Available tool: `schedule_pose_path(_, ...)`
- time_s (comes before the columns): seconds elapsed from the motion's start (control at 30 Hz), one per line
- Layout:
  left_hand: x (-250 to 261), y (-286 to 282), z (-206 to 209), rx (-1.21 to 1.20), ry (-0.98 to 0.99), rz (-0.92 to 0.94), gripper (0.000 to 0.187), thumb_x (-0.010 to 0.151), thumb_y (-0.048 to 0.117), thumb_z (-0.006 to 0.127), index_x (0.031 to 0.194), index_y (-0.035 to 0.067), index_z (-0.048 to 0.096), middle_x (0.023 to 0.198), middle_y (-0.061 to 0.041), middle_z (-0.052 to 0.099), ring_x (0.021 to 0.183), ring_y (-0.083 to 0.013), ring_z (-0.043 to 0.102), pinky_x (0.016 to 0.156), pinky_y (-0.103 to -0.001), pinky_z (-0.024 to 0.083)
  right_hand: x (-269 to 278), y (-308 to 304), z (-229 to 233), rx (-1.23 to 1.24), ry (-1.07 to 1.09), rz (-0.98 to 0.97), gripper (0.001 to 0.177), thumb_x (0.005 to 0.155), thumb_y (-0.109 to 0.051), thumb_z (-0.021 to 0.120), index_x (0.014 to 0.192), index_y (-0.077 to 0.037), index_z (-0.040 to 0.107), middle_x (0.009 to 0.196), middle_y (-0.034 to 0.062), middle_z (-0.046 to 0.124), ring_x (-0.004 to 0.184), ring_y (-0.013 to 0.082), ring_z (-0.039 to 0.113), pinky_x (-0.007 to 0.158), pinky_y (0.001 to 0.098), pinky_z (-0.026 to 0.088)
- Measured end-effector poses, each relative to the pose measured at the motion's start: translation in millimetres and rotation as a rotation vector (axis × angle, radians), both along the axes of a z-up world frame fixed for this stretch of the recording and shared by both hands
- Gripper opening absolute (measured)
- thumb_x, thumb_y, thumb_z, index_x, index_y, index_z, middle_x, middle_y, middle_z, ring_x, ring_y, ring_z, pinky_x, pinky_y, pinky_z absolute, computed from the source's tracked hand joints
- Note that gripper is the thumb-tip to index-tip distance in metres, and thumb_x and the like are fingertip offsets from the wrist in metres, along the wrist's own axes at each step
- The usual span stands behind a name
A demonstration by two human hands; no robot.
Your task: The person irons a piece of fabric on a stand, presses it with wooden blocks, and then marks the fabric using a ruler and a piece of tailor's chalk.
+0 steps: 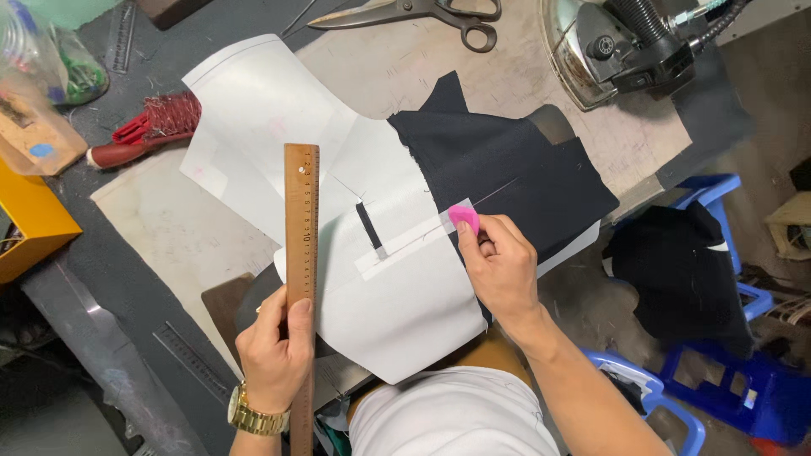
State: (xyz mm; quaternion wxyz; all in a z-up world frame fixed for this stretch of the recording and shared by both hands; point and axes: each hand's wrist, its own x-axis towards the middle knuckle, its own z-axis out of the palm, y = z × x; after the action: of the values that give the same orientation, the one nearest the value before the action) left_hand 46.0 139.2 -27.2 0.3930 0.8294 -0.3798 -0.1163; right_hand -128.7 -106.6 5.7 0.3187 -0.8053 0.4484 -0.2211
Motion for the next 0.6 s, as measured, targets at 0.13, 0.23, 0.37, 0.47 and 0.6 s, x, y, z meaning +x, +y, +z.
schedule_pose_path(0.13,-1,-2,-4,-0.015,-0.049,0.024,0.025,0.101,0.015,0.061,0.117,-0.003,0.068,0.077,-0.007,0.064,0.051,-0.0139,0.047,0.045,-0.031,0.038,1,5,1,-0.039,-0.007,0.018,0.008,0.098,-0.007,0.069,0.1,-0.003,0.076,0.085,0.0043,0.064,0.056,0.009,0.04,0.054,0.0259,0.038)
schedule_pose_path(0.23,-1,-1,-5,-0.024,-0.064,0.017,0.026,0.102,0.016,0.06,0.116,-0.003,0.068,0.075,-0.006,0.062,0.05,-0.0131,0.046,0.044,-0.03,0.036,4,6,2,-0.062,-0.006,0.032,0.011,0.098,-0.006,0.068,0.105,-0.004,0.077,0.086,0.0042,0.064,0.057,0.009,0.041,0.055,0.0253,0.04)
schedule_pose_path(0.37,0,-2,-2,-0.034,-0.064,0.007,0.024,0.1,0.014,0.063,0.116,-0.004,0.068,0.078,-0.007,0.066,0.05,-0.013,0.049,0.045,-0.031,0.038,7,6,3,-0.099,0.005,0.059,0.017,0.097,-0.003,0.067,0.11,-0.005,0.078,0.083,0.0031,0.06,0.059,0.0109,0.041,0.06,0.0265,0.04)
schedule_pose_path(0.47,1,-4,-2,-0.046,-0.077,0.008,0.023,0.1,0.013,0.063,0.115,-0.004,0.069,0.073,-0.006,0.062,0.05,-0.013,0.047,0.044,-0.03,0.037,4,6,5,-0.161,0.092,0.131,0.021,0.097,-0.003,0.066,0.114,-0.004,0.077,0.088,0.0067,0.062,0.056,0.0132,0.043,0.056,0.0293,0.041)
schedule_pose_path(0.6,-1,-4,-5,-0.052,-0.106,0.016,0.024,0.1,0.013,0.063,0.114,-0.005,0.069,0.076,-0.006,0.066,0.046,-0.0117,0.046,0.042,-0.03,0.034,-6,19,40,-0.181,0.115,0.123,0.011,0.095,0.0,0.068,0.099,-0.003,0.078,0.083,0.0058,0.063,0.061,0.0127,0.047,0.057,0.0282,0.042)
